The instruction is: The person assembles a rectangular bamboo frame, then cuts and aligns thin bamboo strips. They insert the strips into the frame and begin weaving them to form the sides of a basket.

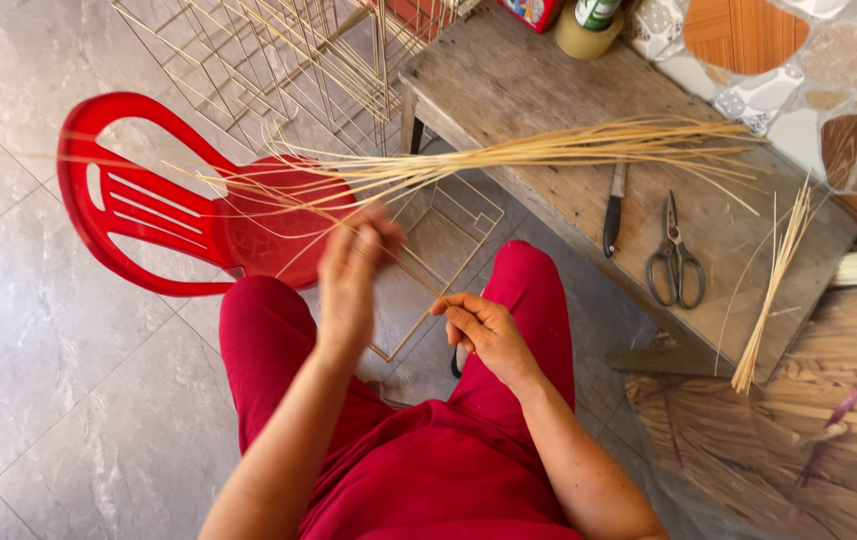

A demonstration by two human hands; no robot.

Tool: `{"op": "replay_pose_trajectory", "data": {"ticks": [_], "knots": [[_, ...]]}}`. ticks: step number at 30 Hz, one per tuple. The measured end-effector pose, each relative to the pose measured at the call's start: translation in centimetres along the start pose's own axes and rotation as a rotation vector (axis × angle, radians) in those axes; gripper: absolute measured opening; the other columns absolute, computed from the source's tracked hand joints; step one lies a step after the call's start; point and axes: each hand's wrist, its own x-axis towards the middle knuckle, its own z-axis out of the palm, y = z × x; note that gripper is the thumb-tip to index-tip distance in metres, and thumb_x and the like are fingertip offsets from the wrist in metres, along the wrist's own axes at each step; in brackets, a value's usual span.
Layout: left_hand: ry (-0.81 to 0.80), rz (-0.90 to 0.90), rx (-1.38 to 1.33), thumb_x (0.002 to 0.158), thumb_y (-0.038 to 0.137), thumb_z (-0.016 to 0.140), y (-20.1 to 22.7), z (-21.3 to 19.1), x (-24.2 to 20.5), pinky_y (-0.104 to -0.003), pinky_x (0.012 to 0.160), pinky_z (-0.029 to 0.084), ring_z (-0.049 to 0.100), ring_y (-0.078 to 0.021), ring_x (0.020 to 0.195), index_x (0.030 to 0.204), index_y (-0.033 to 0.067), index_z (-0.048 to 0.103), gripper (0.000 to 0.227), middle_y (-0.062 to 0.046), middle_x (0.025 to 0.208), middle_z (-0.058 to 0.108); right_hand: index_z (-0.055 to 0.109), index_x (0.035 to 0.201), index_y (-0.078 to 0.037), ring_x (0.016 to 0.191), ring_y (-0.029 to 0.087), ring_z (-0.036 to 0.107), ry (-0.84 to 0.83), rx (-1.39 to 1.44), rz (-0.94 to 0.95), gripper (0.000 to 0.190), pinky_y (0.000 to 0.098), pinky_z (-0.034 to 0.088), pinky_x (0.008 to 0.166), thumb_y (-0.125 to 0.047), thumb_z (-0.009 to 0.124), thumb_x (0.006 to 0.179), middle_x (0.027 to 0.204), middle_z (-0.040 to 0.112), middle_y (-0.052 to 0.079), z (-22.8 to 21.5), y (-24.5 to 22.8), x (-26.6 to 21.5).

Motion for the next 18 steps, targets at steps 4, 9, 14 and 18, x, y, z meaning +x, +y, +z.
{"op": "replay_pose_trajectory", "data": {"ticks": [4, 9, 14, 18], "knots": [[-0.131, -0.185, 0.118, 0.108, 0.022, 0.049, -5.8, -0.4, -2.0, -0.028, 0.086, 0.054, 0.066, -0.0130, 0.099, 0.120, 0.0032, 0.067, 0.029, -0.005, 0.105, 0.072, 0.073, 0.112, -0.004, 0.055, 0.002, 0.044, 0.016, 0.020, 0.079, 0.023, 0.0172, 0.036, 0.050, -0.018, 0.057, 0.105, 0.068, 0.059, -0.003, -1.1, 2.5, 0.7], [-0.134, -0.246, 0.052, 0.110, 0.021, 0.050, -9.8, -2.2, -2.9, -0.029, 0.087, 0.055, 0.068, -0.0140, 0.095, 0.122, 0.0013, 0.068, 0.029, -0.007, 0.102, 0.073, 0.072, 0.112, -0.003, 0.053, 0.001, 0.041, -0.054, 0.115, 0.177, 0.022, 0.0174, 0.032, 0.049, -0.019, 0.058, 0.105, 0.069, 0.060, -0.003, -2.3, 4.9, 1.3], [-0.018, -0.230, 0.321, 0.100, 0.014, 0.062, -10.8, -4.5, -3.1, -0.027, 0.086, 0.055, 0.067, -0.0140, 0.100, 0.134, 0.0047, 0.061, 0.036, -0.005, 0.118, 0.070, 0.072, 0.112, -0.004, 0.050, 0.001, 0.036, -0.042, 0.149, 0.271, 0.022, 0.0181, 0.027, 0.045, -0.018, 0.058, 0.103, 0.068, 0.060, -0.002, -3.0, 5.8, 2.0], [0.213, -0.154, 0.523, 0.097, 0.009, 0.068, -8.5, -9.3, -1.9, -0.029, 0.088, 0.057, 0.066, -0.0144, 0.104, 0.139, 0.0078, 0.061, 0.043, -0.007, 0.127, 0.070, 0.070, 0.111, -0.004, 0.049, 0.001, 0.036, -0.020, 0.254, 0.223, 0.020, 0.0180, 0.027, 0.043, -0.016, 0.057, 0.103, 0.070, 0.059, -0.001, -4.2, 5.3, 2.9]]}}
